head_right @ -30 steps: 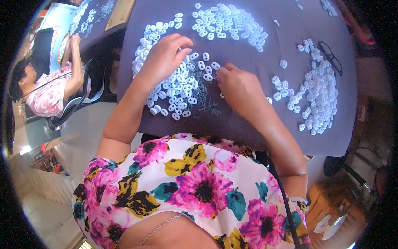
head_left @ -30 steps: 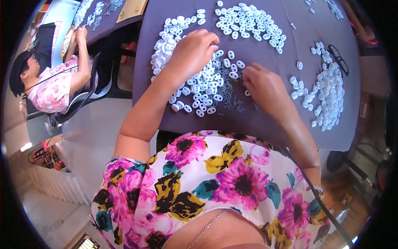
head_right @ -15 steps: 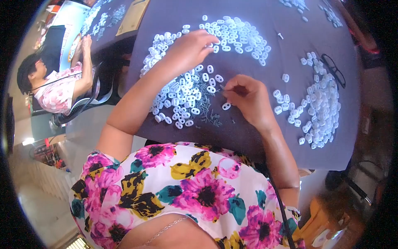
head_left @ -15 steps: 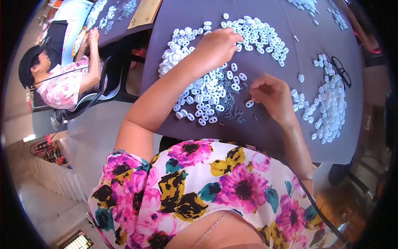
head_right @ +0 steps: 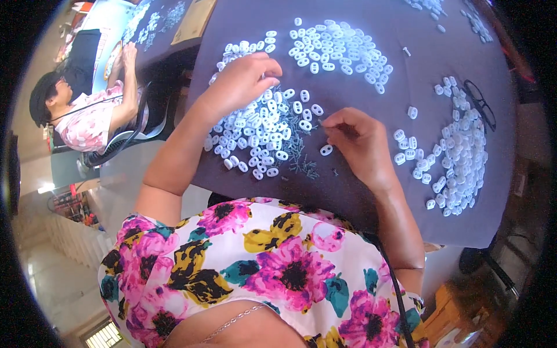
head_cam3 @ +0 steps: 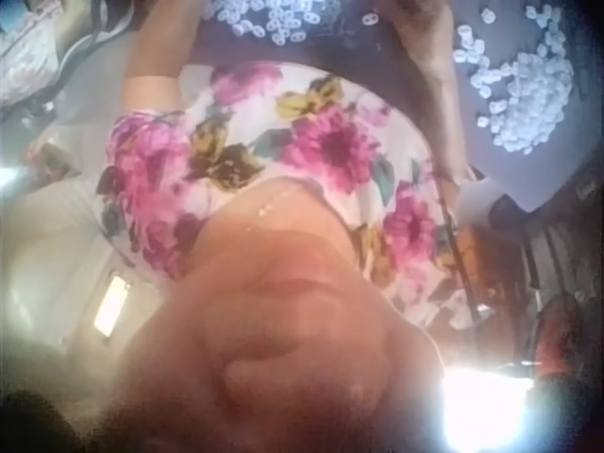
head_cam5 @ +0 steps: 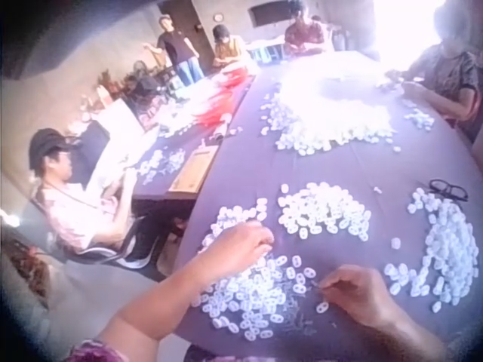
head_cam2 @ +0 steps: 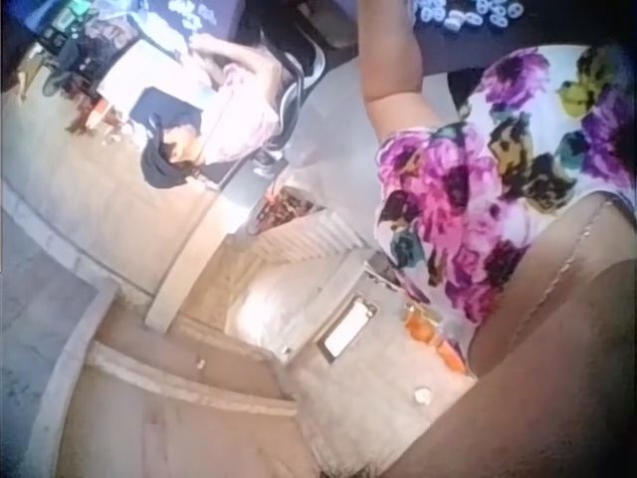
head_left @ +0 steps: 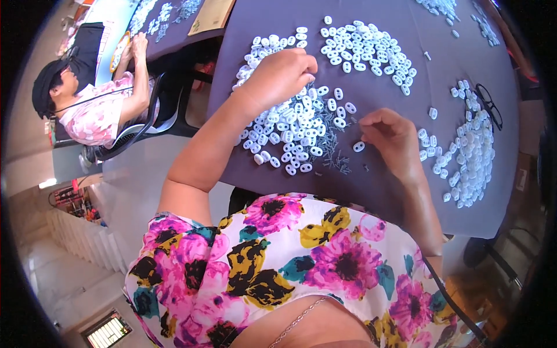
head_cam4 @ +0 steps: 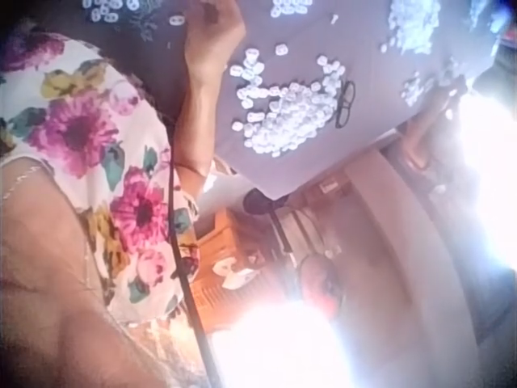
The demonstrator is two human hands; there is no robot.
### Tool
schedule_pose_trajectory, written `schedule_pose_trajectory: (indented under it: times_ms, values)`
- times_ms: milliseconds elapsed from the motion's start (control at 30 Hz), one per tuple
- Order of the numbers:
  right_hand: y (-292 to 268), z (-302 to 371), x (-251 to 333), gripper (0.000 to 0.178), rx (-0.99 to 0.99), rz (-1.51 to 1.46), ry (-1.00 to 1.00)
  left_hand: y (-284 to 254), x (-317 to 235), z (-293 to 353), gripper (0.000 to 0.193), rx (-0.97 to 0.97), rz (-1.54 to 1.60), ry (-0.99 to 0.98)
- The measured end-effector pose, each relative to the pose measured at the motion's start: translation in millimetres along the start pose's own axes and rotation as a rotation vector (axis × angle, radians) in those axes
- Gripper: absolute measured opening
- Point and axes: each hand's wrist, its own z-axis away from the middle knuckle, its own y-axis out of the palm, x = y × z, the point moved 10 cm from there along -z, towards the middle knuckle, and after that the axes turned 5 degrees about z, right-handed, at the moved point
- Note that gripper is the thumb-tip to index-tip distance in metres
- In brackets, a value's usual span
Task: The person assembles plastic cord locks by hand, repeatedly picking up plastic casings and inner components from piles on the table and fitting them together.
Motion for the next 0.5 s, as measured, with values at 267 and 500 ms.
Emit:
schedule_pose_trajectory:
  times_ms: [267,500]
  values:
    - [-1.1,0.6,5.0,0.011,-0.024,0.045,-0.042,11.8,-5.2,-2.3,0.009,0.02,-0.077,0.068]
    - [-4.6,0.4,3.0,0.015,-0.05,0.036,0.002,9.3,2.0,-1.7,0.009,0.013,0.308,-0.128]
